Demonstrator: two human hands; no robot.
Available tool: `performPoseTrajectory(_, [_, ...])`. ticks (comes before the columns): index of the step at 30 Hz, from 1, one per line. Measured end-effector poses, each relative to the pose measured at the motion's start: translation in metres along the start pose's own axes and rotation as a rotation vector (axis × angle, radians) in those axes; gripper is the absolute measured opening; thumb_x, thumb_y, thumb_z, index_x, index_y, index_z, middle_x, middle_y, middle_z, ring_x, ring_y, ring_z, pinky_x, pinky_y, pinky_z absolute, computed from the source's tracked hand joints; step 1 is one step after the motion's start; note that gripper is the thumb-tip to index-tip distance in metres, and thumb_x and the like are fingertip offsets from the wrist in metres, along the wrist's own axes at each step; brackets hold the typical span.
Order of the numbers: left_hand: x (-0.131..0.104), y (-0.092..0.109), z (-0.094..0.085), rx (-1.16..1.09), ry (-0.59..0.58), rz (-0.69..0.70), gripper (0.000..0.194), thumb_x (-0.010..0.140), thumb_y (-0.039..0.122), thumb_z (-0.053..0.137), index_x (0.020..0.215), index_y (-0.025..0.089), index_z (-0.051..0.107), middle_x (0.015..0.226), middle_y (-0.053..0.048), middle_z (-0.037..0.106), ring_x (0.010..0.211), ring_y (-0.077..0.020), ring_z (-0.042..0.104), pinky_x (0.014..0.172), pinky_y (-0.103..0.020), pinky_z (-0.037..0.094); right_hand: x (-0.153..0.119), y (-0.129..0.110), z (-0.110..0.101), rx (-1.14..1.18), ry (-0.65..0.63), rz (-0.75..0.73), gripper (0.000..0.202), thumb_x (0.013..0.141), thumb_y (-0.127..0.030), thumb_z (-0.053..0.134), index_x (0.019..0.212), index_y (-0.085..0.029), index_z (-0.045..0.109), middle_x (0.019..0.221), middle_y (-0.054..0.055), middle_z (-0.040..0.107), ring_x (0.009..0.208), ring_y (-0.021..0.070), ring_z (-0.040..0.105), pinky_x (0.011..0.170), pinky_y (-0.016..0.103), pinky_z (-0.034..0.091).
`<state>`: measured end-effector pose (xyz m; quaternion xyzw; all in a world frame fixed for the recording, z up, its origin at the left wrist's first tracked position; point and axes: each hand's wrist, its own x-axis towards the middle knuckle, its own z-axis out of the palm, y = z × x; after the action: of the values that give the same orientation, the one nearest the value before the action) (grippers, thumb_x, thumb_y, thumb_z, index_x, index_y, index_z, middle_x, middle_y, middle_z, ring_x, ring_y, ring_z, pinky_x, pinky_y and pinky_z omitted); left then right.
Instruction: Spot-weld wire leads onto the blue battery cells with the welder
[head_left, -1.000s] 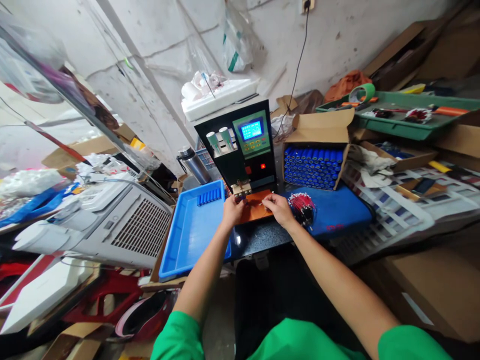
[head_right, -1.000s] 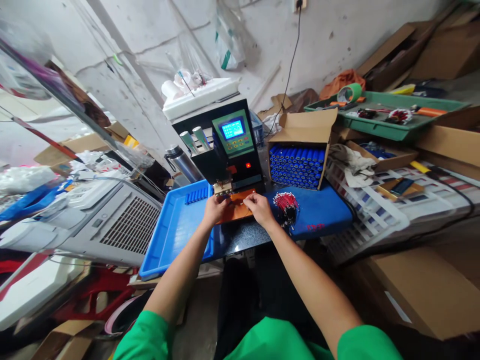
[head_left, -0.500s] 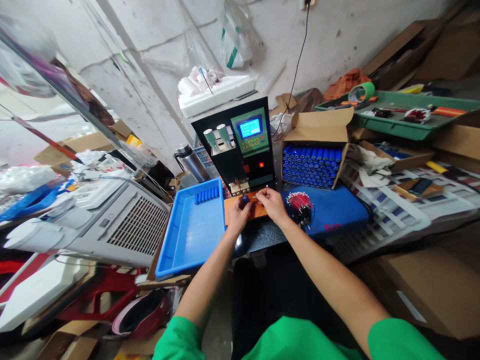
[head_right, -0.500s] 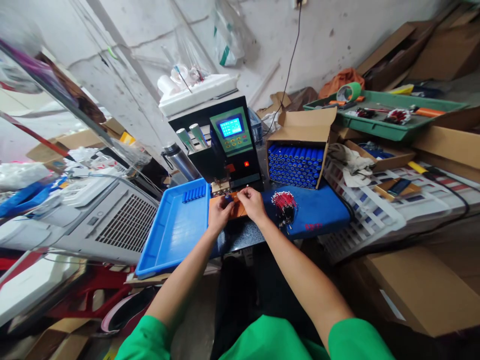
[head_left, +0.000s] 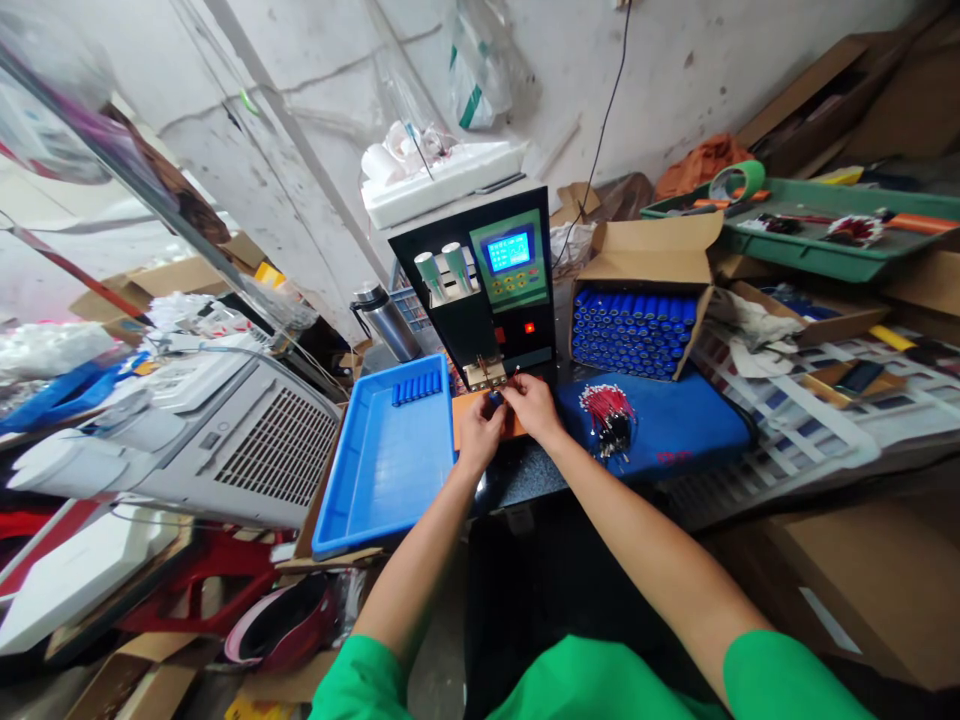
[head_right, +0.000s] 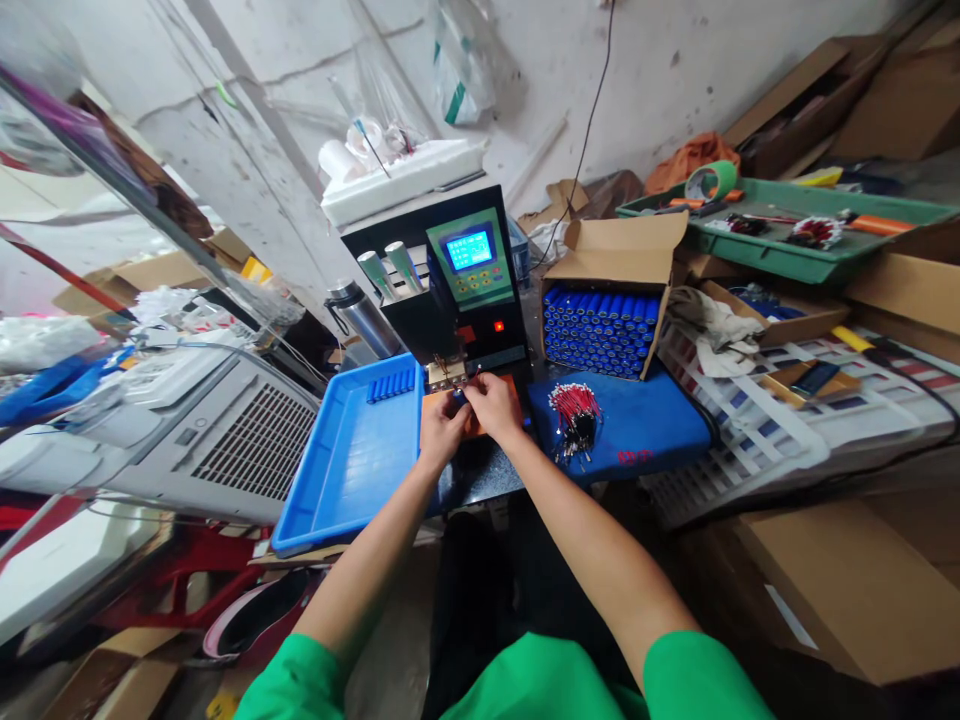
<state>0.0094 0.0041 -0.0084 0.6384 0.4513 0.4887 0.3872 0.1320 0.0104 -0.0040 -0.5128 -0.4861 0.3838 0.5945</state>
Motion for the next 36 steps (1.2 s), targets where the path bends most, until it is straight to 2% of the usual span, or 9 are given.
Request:
performPoseTrajectory(10, [0.0007,-0.0088,-0.0013,0.035,-0.001,0.021,0.028,0.083,0.029,0.064,0.107,0.014,0.069,0.099,-0.008,0.073,0.091,-0.0213,0.067,0.089,-0.035,0.052,-0.0007,-0.0038,0.0002,-0.012,-0.015,-0.005,0.019,0.078,-0.039,0.060,0.073,-0.021,0.062,0.074,0.003,0.068,0.070,0.0204,0.062,0.067,0.030,0.046])
performPoseTrajectory(17, [0.0000,-0.0075,0.0000,0.036,0.005,0.008,0.031,0.083,0.029,0.065,0.110,0.015,0.068,0.104,-0.009,0.073,0.096,-0.0221,0.067,0.092,-0.036,0.051,-0.0009,-0.0016,-0.0005,-0.020,-0.009,-0.007,0.019,0.078,-0.038,0.060,0.073,-0.020,0.063,0.073,0.003,0.068,0.071,0.0200,0.062,0.065,0.029,0.045])
performPoseTrajectory(26, [-0.0016,-0.0018,0.0006,0.023,-0.012,0.026,0.031,0.083,0.028,0.063,0.111,0.015,0.068,0.101,-0.008,0.073,0.096,-0.0208,0.067,0.092,-0.035,0.051,-0.0024,-0.0032,-0.0020,-0.037,-0.023,-0.005,0.019,0.079,-0.039,0.059,0.073,-0.022,0.062,0.073,0.002,0.068,0.071,0.0199,0.061,0.066,0.029,0.045])
performPoseTrajectory(31, [-0.0025,-0.0014,0.0004,0.060,-0.002,0.005,0.026,0.083,0.028,0.063,0.105,0.015,0.068,0.090,-0.006,0.072,0.085,-0.0197,0.067,0.084,-0.033,0.053,-0.0032,-0.0038,-0.0021,-0.032,-0.019,-0.012,0.021,0.078,-0.041,0.059,0.071,-0.022,0.061,0.072,0.003,0.067,0.070,0.0204,0.061,0.065,0.029,0.044])
performPoseTrajectory(36, [0.0016,-0.0024,0.0012,0.018,-0.021,0.007,0.027,0.084,0.026,0.061,0.108,0.016,0.067,0.090,-0.005,0.071,0.090,-0.0204,0.066,0.087,-0.034,0.052,0.0004,-0.0046,-0.0022,-0.045,-0.017,-0.020,0.024,0.078,-0.044,0.057,0.071,-0.021,0.062,0.073,0.004,0.068,0.070,0.0213,0.062,0.066,0.030,0.045])
